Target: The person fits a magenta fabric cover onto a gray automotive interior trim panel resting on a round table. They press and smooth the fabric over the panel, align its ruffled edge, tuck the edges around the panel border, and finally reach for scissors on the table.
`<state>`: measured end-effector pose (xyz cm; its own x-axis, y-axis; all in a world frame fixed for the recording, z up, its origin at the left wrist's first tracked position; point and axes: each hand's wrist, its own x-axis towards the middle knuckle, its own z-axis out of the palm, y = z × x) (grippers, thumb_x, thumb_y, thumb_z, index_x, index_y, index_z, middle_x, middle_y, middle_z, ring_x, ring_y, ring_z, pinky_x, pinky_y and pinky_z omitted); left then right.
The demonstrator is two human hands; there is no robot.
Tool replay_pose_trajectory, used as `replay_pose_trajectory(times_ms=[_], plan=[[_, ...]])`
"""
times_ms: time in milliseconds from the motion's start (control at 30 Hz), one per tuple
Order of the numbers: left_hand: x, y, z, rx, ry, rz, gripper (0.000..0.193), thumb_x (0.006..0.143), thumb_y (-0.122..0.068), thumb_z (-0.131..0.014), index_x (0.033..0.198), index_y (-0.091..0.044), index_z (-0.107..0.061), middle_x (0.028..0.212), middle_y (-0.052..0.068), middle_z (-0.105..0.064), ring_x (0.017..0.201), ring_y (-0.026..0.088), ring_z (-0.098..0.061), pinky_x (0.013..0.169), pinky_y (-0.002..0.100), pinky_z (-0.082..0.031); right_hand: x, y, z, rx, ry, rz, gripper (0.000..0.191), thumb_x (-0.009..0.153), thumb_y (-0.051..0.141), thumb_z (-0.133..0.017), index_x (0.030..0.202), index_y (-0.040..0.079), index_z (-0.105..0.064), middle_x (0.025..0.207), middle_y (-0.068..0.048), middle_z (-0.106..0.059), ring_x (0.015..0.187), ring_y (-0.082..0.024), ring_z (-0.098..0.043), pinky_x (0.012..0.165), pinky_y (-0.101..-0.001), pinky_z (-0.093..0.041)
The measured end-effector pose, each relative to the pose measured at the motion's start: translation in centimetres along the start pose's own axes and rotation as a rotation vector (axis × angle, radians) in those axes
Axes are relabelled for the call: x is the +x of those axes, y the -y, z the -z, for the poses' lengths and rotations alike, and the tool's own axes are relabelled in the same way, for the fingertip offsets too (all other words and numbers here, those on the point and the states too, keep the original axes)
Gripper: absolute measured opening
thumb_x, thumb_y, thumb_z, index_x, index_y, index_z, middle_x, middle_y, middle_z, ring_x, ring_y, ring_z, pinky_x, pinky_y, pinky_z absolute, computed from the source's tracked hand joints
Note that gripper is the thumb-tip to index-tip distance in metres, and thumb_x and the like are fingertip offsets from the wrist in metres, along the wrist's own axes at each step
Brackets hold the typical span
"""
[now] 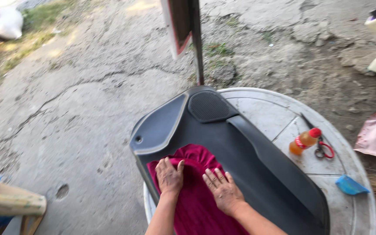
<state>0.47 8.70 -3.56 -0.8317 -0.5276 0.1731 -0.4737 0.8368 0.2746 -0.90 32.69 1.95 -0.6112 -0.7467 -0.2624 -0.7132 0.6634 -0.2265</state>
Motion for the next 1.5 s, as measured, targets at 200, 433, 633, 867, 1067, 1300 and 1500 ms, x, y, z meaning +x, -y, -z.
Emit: replay_pose_trajectory(times_ms=[200,433,633,867,1067,1300,1500], plan=[[0.3,0.4,0.5,0.025,0.107,0.037,0.081,0.095,-0.064,-0.049,0.141,0.003,-0.050,0.145,0.020,-0.050,0.133,0.039,-0.046,0.112,0.045,-0.038,-0.5,0.4,1.5,0.011,0.046,-0.005,0.077,0.091,0.008,-0.048,0.162,0.010,-0.017,0.171,-0.011,-0.010,0.155,-0.035,-0.013,0.122,-0.0581,-0.012],[0.7,1.4,1.7,-0.019,0.236,-0.021,0.077,0.095,-0.059,-0.053,0.145,-0.002,-0.048,0.148,0.017,-0.048,0.133,0.038,-0.045,0.112,0.045,-0.039,-0.8,0.7,2.2,0.007,0.100,-0.022,0.080,0.091,0.008,-0.048,0.164,0.011,-0.013,0.172,-0.012,-0.008,0.156,-0.035,-0.010,0.122,-0.0572,-0.011],[1.1,3.6,2.2,-0.119,0.237,-0.202,0.064,0.090,-0.036,-0.067,0.146,-0.009,-0.050,0.146,0.013,-0.051,0.130,0.038,-0.046,0.110,0.044,-0.040,-0.8,0.1,0.5,-0.101,-0.073,0.004,0.075,0.090,0.014,-0.050,0.160,0.009,-0.023,0.168,-0.014,-0.017,0.153,-0.038,-0.015,0.119,-0.0604,-0.014],[1.2,3.8,2.8,-0.213,0.249,-0.209,0.058,0.090,-0.025,-0.070,0.145,-0.014,-0.053,0.143,0.010,-0.055,0.129,0.035,-0.049,0.111,0.042,-0.043,-7.6,4.6,-11.1,-0.107,-0.386,0.179,0.054,0.094,0.025,-0.054,0.143,0.001,-0.055,0.160,-0.020,-0.039,0.150,-0.042,-0.032,0.117,-0.0586,-0.023],[0.9,3.6,3.2,-0.228,0.292,-0.277,0.072,0.085,-0.009,-0.066,0.153,-0.013,-0.042,0.157,0.013,-0.042,0.140,0.037,-0.041,0.116,0.041,-0.037,-12.6,8.3,-17.9,-0.492,-1.230,-0.375,0.036,0.108,0.047,-0.051,0.135,0.026,-0.059,0.136,0.006,-0.068,0.130,-0.020,-0.060,0.115,-0.0408,-0.035],[-6.9,3.5,3.6,0.112,0.231,-0.528,0.066,0.097,-0.033,-0.049,0.150,0.005,-0.036,0.162,0.029,-0.024,0.150,0.044,-0.022,0.120,0.051,-0.023,-21.5,9.3,-18.7,-0.561,-1.071,-0.429,0.049,0.105,0.053,-0.044,0.140,0.021,-0.057,0.136,0.003,-0.066,0.129,-0.022,-0.058,0.112,-0.0431,-0.032],[-19.2,1.5,5.6,0.045,0.444,-0.643,0.073,0.099,-0.053,-0.046,0.151,-0.002,-0.036,0.162,0.024,-0.021,0.152,0.043,-0.012,0.122,0.055,-0.009,-25.2,11.5,-19.5,-0.559,-1.058,-0.470,0.060,0.102,0.057,-0.037,0.144,0.017,-0.055,0.136,0.000,-0.064,0.127,-0.024,-0.057,0.108,-0.0450,-0.030]])
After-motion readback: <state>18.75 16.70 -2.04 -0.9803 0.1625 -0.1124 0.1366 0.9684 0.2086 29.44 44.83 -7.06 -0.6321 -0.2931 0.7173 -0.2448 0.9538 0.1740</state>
